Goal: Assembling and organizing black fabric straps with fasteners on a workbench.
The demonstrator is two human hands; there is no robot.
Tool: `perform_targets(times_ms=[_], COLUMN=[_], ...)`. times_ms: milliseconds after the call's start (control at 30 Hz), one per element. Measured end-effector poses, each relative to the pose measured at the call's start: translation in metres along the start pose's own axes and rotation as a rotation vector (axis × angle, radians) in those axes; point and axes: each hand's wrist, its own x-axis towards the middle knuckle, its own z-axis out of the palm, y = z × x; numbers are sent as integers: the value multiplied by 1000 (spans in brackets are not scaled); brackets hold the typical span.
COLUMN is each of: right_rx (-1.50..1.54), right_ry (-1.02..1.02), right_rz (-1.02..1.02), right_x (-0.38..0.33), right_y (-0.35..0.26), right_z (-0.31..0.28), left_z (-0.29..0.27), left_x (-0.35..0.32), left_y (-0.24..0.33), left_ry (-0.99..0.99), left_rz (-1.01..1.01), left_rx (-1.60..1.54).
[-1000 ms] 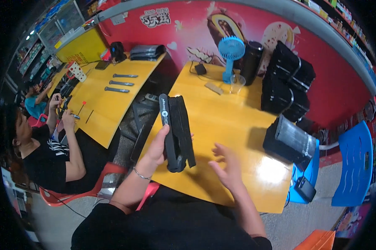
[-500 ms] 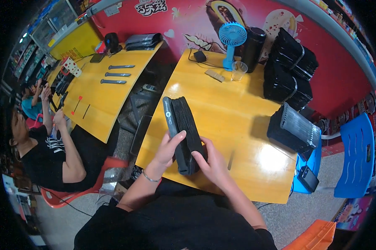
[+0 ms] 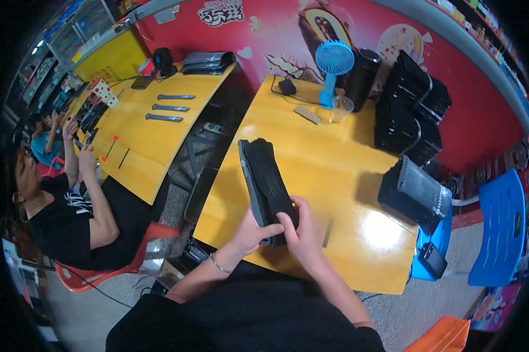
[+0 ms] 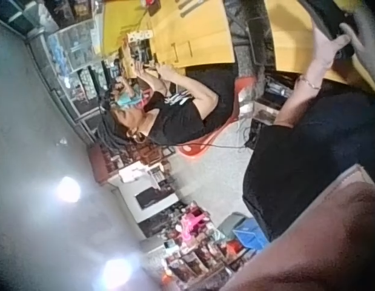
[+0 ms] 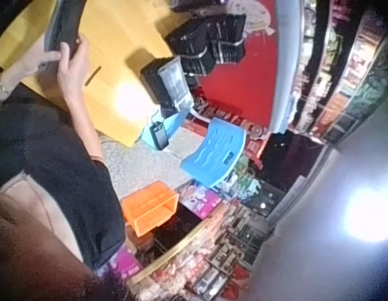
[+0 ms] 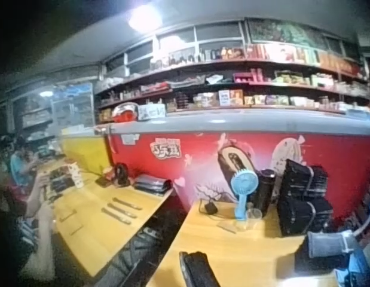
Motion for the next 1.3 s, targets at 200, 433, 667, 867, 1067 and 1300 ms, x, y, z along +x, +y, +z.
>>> perform_targets(times_ms=[200, 433, 667, 867, 1067, 1300], right_rx=[39, 13, -81, -329, -461, -556], right_ry=[-122, -246, -506, -727, -825, -787], right_rz=[31, 98, 163, 49, -173, -112], right_x=[-7, -13, -12, -8, -11, -6], right_y=[11, 6, -2, -19, -22, -17], right_z=[-1, -2, -23, -49, -76, -134], left_z=[-13, -19, -33, -46, -71, -103], left_x=[1, -7, -7, -4, -12, -19], left_y=[6, 26, 52, 72, 83, 130], left_ry=[-72, -128, -303, -515, -798, -785], left_rz=[70, 66, -71, -112, -189, -235], left_rx=[237, 487, 588, 684, 699, 913])
